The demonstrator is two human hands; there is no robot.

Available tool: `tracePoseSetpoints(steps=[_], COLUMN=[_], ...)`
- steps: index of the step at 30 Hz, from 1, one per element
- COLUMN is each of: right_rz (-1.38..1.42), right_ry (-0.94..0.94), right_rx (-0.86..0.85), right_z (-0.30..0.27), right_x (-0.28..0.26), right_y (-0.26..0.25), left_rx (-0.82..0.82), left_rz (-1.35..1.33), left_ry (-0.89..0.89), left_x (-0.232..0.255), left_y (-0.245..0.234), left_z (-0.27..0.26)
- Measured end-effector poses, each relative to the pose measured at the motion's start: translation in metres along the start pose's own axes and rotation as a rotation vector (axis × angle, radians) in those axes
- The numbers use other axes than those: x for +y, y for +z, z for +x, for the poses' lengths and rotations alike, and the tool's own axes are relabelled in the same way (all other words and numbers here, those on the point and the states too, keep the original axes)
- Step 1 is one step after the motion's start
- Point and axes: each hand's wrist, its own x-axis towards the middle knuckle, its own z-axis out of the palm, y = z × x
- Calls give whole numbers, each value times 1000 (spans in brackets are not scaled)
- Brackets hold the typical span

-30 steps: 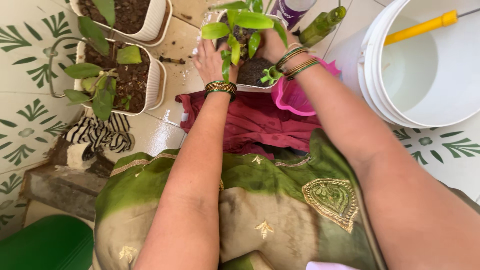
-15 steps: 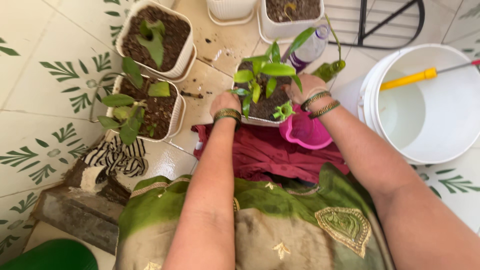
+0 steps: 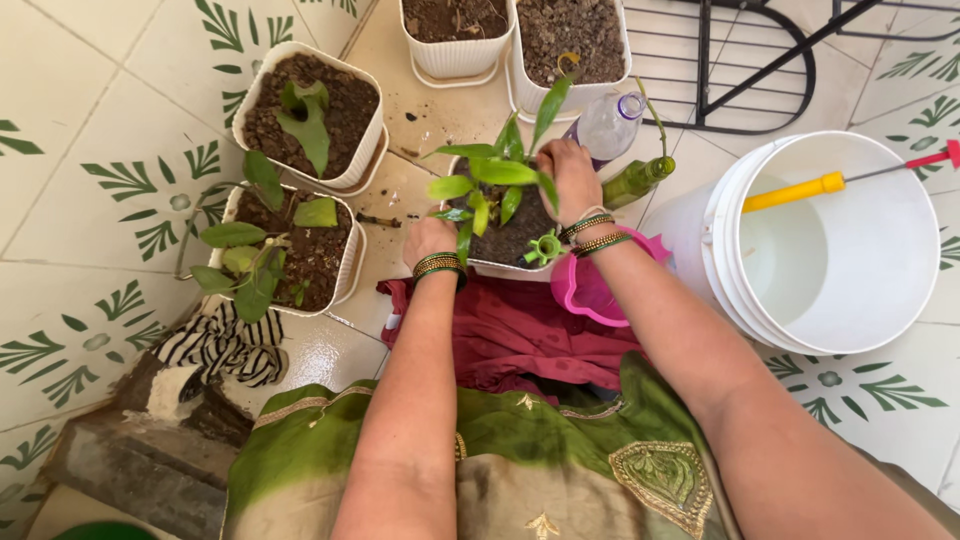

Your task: The person presses soil around plants in pots by hand and pours water into a pot using a cup.

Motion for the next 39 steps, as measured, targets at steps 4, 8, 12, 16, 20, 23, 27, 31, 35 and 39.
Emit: tracePoseSetpoints(steps=[4,8,12,16,20,23,27,31,35,39], right_rz=[-38,-89,-68,-134,-383,-499,-549,-799,-1242,-1360], right_ry=[-216,282,224,270,404,392,384,-159,-316,-215], right_rx=[-11,-324,-463,-469,-569,-537,-555,-416,-204,-449], right_z=[7,16,18,23,14,11,4,-5,35,62], right_x=[-6,-10,23,51,38,30,28,23,19,8], right_y=[-21,-25,-1,20,11,12,14,-7,-56,-58], left_rx=[22,27,97,203,206,144,260,220,304,266], left_rz=[-53,-13,-130,-299,-490,-566,-398,-1317,-1180,-1105], left_ry=[-67,-148,-223,-263,-366,-440,-327,-301,-375,-388], left_x=[-5,-15,-17,-8,8,7,-16,-34,-51,-40], left_y=[-8,-17,-30,-41,-44,-38,-10,27,44,45], left_z=[6,23,18,6,-8,-8,6,14,11,0])
